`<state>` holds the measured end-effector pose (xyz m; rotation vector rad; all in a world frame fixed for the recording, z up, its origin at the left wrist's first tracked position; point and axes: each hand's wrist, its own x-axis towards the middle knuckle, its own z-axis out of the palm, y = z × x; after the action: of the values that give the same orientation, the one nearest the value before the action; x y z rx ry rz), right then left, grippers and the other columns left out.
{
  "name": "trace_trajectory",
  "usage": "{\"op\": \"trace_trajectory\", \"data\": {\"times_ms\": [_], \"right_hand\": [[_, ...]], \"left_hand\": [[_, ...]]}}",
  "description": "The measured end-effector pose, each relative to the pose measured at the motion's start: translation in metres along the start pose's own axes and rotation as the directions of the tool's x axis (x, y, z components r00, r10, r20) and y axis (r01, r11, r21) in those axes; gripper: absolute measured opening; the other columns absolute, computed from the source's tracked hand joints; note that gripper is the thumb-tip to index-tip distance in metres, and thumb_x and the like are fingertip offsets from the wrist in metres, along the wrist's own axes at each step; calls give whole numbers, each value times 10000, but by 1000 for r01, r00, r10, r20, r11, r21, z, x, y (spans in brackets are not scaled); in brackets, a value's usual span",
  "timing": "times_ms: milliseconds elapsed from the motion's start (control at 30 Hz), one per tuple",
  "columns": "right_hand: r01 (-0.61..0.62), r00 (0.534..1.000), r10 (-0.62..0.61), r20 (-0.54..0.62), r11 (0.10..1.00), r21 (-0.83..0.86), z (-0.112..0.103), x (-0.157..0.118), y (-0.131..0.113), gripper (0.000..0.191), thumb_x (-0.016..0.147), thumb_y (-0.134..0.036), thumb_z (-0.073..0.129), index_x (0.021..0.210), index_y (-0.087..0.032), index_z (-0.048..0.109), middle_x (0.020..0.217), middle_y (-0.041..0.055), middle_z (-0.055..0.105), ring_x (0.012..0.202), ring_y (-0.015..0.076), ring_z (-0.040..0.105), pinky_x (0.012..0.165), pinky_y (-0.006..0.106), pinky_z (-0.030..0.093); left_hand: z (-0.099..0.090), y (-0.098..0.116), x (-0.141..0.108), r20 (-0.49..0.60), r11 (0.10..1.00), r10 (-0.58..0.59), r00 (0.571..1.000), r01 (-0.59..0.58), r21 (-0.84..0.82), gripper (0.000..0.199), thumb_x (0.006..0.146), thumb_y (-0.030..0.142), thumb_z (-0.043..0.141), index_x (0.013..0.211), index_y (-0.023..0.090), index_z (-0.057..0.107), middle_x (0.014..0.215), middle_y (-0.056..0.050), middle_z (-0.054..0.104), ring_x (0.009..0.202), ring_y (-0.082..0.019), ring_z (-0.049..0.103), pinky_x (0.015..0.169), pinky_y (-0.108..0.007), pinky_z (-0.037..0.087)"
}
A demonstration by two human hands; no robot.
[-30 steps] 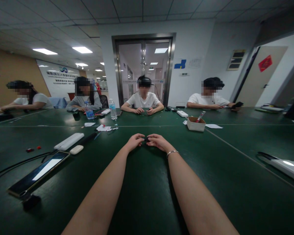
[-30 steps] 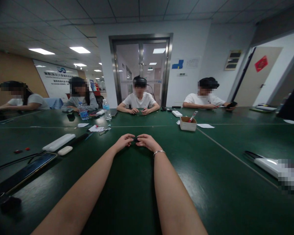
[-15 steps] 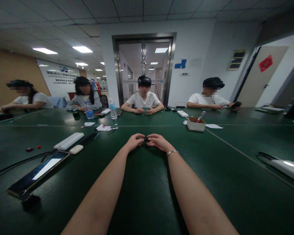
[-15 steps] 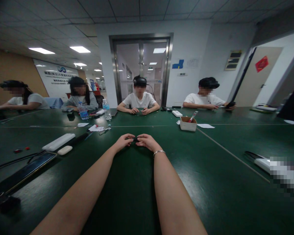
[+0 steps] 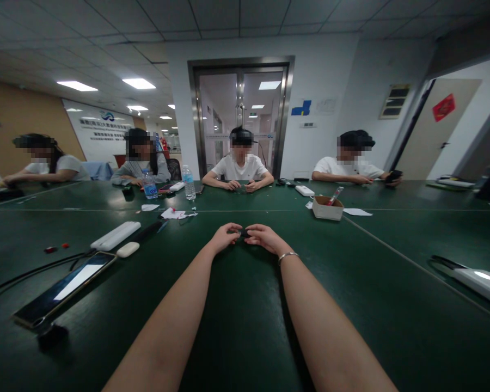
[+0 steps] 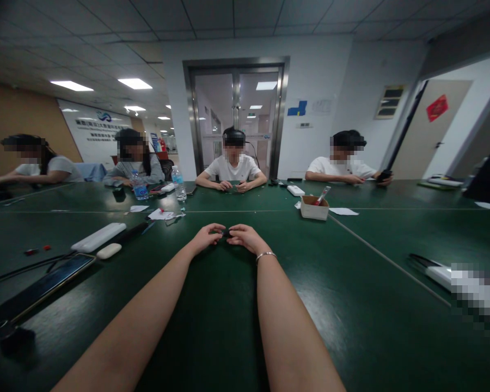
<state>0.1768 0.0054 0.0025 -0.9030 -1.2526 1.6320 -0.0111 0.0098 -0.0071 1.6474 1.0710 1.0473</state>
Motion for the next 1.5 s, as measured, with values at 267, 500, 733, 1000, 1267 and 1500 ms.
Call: {"op": "trace_trajectory", "data": {"times_ms": [267,500,733,1000,1267,1500], "right_hand": [[-10,1000,10,-13,1000,7,1,-1,-1,200,760,-48,627,949,-90,575,752,83,683,623,149,692,612,214,578],[2,1000,-2,-13,1000,15,2,-2,-1,196,758,-64,635,943,-96,581,778,85,680,633,156,694,635,237,583],[-3,1000,3,-11,1000,21,2,-2,-2,211,756,-55,636,954,-88,573,779,92,678,639,158,696,636,223,577],[-3,1000,3,-11,1000,20,2,-2,-1,174,790,-33,581,955,-86,562,786,92,679,634,152,696,621,209,577],[-6,1000,7,-18,1000,24,2,-2,-1,193,777,-42,608,961,-79,562,762,95,681,627,156,695,632,219,576],[-9,1000,9,-15,1000,23,4,-4,-3,203,769,-43,619,961,-80,565,756,90,681,629,158,695,617,212,575]], "left_hand": [[1,-4,6,-5,998,-61,998,61,-31,242,762,240,564,970,124,608,783,-39,586,576,-67,503,512,-183,415],[0,3,-1,-18,999,-30,999,30,-37,331,692,160,620,1022,147,601,960,-69,589,631,-63,520,546,-179,431],[2,10,-3,-12,999,-41,999,40,-34,279,704,110,570,980,122,605,756,-28,583,580,-65,508,531,-185,422],[2,2,3,7,996,-66,998,66,-54,213,765,214,535,938,117,613,686,-12,568,545,-68,507,521,-197,412],[1,-6,8,27,995,-70,997,72,-67,216,783,248,525,925,112,615,692,-16,576,533,-60,503,518,-189,405],[3,-2,4,18,995,-70,997,71,-67,263,746,255,582,977,130,600,813,-45,590,595,-72,534,557,-207,440]]}}
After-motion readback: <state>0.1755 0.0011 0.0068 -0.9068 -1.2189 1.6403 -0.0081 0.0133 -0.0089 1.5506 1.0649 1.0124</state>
